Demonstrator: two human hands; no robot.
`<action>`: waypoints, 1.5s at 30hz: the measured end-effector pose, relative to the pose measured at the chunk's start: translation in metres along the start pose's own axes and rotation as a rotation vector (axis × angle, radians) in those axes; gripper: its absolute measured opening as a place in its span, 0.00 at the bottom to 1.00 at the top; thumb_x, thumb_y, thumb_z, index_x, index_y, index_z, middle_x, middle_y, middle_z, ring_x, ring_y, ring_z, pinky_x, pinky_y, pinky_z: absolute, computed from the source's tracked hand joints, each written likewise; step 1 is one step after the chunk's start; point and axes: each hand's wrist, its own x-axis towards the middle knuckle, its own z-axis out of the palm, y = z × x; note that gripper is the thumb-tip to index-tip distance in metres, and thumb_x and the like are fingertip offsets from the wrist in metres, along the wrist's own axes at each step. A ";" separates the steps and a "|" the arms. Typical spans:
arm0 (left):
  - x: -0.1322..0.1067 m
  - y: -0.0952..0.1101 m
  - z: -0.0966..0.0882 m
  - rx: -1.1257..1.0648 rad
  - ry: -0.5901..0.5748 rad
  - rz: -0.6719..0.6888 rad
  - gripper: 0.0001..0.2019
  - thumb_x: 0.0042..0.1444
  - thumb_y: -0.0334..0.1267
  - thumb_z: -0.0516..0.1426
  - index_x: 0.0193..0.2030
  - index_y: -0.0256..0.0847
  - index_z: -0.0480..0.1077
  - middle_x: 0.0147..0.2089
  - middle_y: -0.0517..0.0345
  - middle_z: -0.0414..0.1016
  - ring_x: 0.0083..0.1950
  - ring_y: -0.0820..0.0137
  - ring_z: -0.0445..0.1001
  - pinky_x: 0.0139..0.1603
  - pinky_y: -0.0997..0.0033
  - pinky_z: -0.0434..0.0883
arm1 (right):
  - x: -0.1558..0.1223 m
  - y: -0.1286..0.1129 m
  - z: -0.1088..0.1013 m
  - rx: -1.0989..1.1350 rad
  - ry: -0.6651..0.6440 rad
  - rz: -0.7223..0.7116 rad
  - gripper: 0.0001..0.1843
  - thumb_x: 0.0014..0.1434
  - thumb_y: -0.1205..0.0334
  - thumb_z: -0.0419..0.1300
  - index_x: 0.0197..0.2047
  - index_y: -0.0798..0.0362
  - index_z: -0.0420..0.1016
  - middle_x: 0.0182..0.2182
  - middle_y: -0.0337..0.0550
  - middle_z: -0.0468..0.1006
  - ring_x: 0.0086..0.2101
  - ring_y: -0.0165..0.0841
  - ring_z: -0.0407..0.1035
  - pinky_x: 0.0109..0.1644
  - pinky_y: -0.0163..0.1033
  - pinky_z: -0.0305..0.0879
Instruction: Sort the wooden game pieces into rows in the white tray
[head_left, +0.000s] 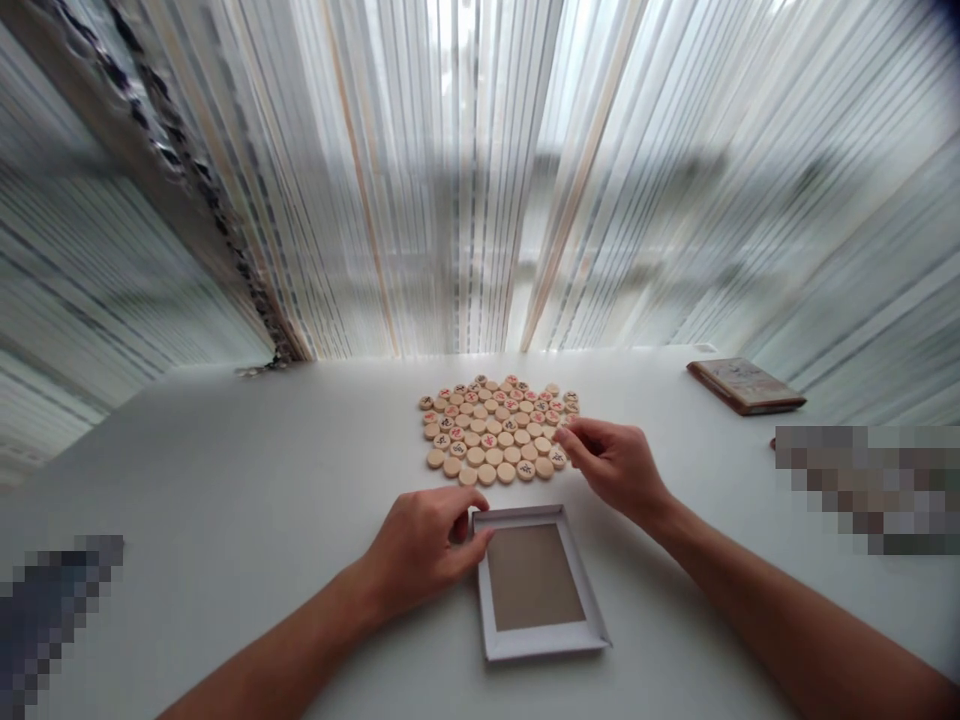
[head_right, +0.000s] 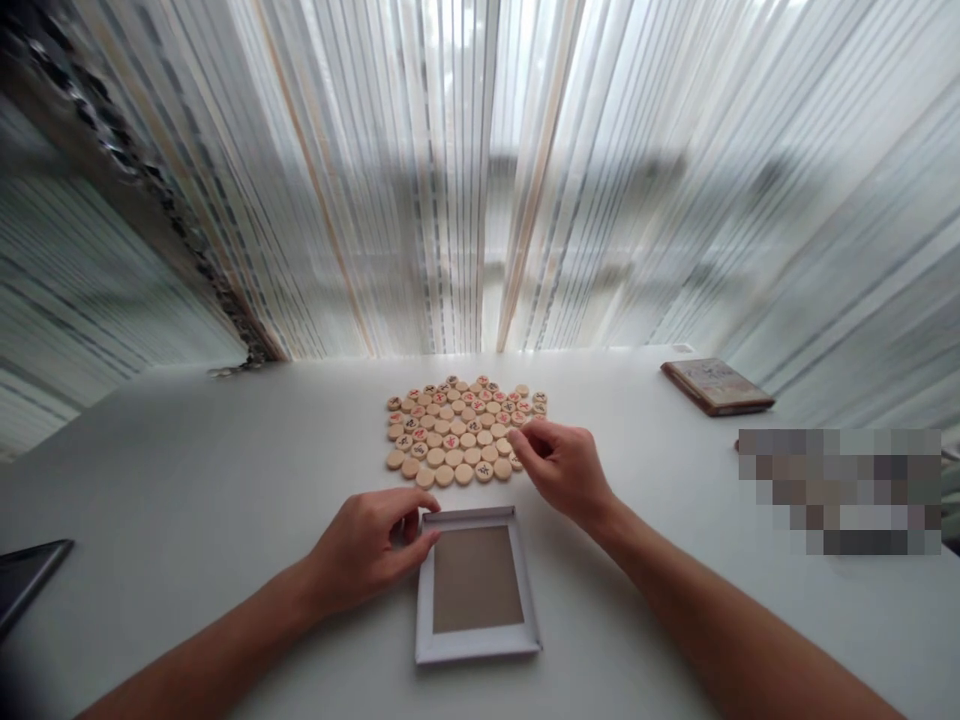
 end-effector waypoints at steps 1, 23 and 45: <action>-0.001 0.000 0.000 -0.012 0.005 0.002 0.08 0.61 0.39 0.62 0.45 0.42 0.79 0.30 0.59 0.80 0.28 0.69 0.74 0.33 0.69 0.68 | -0.001 0.007 -0.003 0.007 0.034 0.024 0.27 0.67 0.42 0.61 0.22 0.51 0.75 0.16 0.37 0.68 0.20 0.30 0.60 0.25 0.36 0.55; 0.015 -0.015 -0.008 -0.092 0.308 -0.089 0.15 0.68 0.42 0.56 0.30 0.41 0.69 0.22 0.67 0.62 0.23 0.74 0.61 0.27 0.74 0.60 | 0.031 0.051 -0.010 -0.058 0.154 0.183 0.19 0.64 0.48 0.63 0.39 0.54 0.87 0.33 0.46 0.87 0.30 0.36 0.75 0.36 0.40 0.69; 0.017 -0.011 0.003 -0.178 0.299 -0.070 0.11 0.64 0.38 0.56 0.30 0.41 0.71 0.23 0.65 0.68 0.23 0.74 0.66 0.30 0.73 0.61 | 0.133 0.047 0.040 -0.494 -0.449 0.365 0.19 0.73 0.54 0.64 0.62 0.52 0.76 0.60 0.51 0.77 0.53 0.43 0.77 0.56 0.53 0.78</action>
